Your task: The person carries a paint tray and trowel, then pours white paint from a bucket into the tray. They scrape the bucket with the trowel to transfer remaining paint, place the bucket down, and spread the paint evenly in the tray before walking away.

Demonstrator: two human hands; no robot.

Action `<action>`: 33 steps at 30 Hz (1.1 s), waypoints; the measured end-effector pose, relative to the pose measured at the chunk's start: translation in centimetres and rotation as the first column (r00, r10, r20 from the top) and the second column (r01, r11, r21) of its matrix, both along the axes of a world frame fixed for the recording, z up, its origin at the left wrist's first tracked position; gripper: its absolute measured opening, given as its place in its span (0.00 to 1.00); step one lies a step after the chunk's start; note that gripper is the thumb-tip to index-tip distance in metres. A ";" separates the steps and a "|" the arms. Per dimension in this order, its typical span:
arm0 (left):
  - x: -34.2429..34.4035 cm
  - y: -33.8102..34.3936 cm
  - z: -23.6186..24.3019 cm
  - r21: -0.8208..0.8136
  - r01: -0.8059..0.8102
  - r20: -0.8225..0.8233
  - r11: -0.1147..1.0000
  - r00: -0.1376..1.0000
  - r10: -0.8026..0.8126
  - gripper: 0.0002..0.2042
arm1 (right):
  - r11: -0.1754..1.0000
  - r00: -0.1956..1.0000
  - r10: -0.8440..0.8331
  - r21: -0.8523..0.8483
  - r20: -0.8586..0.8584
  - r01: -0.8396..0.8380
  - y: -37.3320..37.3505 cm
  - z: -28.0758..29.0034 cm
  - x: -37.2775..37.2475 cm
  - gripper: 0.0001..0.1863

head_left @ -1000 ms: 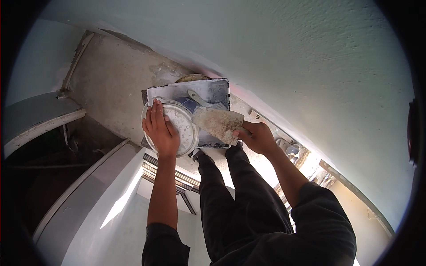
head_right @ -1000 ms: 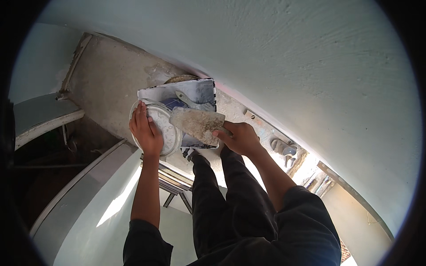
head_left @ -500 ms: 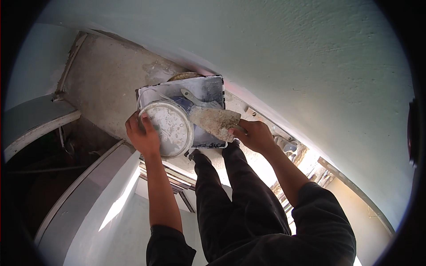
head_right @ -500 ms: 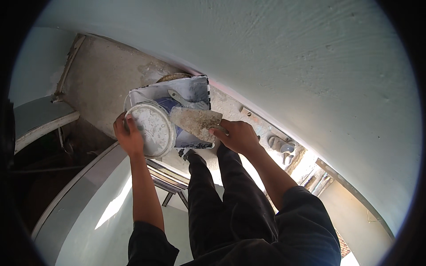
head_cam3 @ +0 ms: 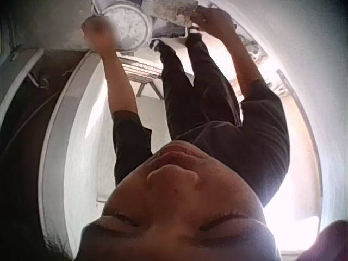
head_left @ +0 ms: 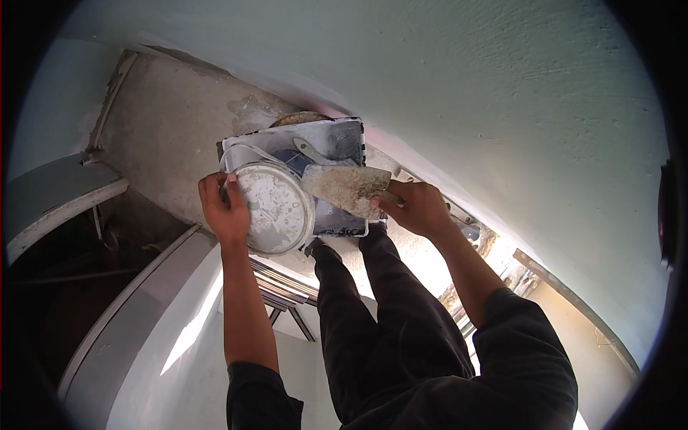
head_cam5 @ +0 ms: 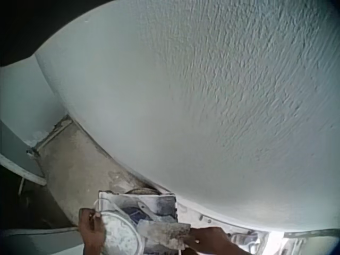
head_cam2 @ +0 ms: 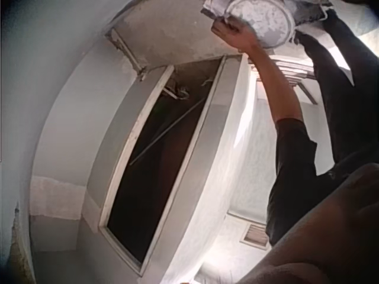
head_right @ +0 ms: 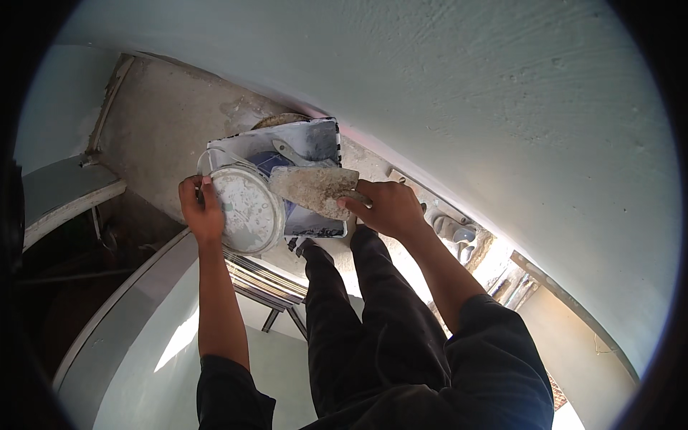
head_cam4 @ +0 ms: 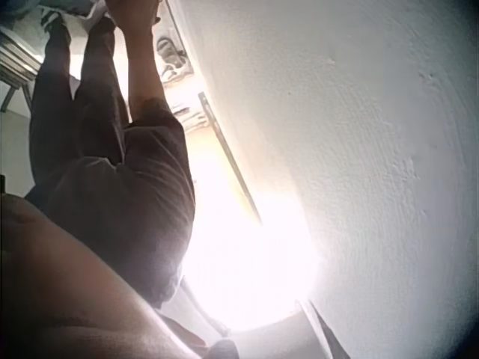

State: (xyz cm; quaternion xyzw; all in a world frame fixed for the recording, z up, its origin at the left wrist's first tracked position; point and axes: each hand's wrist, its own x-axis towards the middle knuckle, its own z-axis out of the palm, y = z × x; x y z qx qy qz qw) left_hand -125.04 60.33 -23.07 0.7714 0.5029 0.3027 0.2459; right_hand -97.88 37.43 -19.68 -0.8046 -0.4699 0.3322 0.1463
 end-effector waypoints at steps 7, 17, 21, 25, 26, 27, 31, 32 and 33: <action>-0.4 -0.6 -0.1 0.063 0.040 0.043 0.997 0.998 -0.043 0.10 | 0.997 0.997 0.077 -0.010 0.025 -0.077 1.5 0.7 0.5 0.27; 0.2 -0.2 0.1 0.128 0.150 -0.085 0.980 0.987 -0.140 0.09 | 0.994 0.992 0.099 -0.044 0.082 -0.096 -0.4 1.2 0.6 0.29; 1.0 -0.6 0.4 0.006 0.043 -0.080 0.999 0.996 -0.042 0.12 | 0.993 0.989 0.113 -0.029 0.100 -0.111 -0.8 1.4 0.4 0.28; 0.7 -0.1 0.4 -0.013 0.077 -0.251 0.997 0.965 -0.078 0.16 | 0.989 0.979 0.141 0.032 0.145 -0.147 -1.0 0.9 0.4 0.28; 0.8 -0.3 0.4 0.002 0.080 -0.270 0.997 0.960 -0.076 0.17 | 0.986 0.976 0.145 0.057 0.161 -0.156 -1.0 0.7 0.4 0.28; 0.9 -0.5 0.5 0.018 0.082 -0.288 0.996 0.955 -0.074 0.17 | 0.987 0.979 0.152 0.025 0.137 -0.157 -0.9 0.6 0.5 0.28; 0.9 -0.4 0.2 0.073 0.140 -0.317 0.988 0.942 -0.110 0.16 | 0.979 0.979 0.198 -0.060 0.041 -0.196 -0.4 -0.7 1.2 0.30; 1.0 -0.4 0.2 0.077 0.142 -0.312 0.987 0.944 -0.111 0.15 | 0.975 0.977 0.214 -0.070 0.016 -0.212 -0.4 -1.4 1.4 0.30; 1.2 -0.4 0.3 0.082 0.143 -0.308 0.986 0.945 -0.112 0.15 | 0.978 0.979 0.205 -0.042 -0.007 -0.205 -0.4 -2.0 1.6 0.30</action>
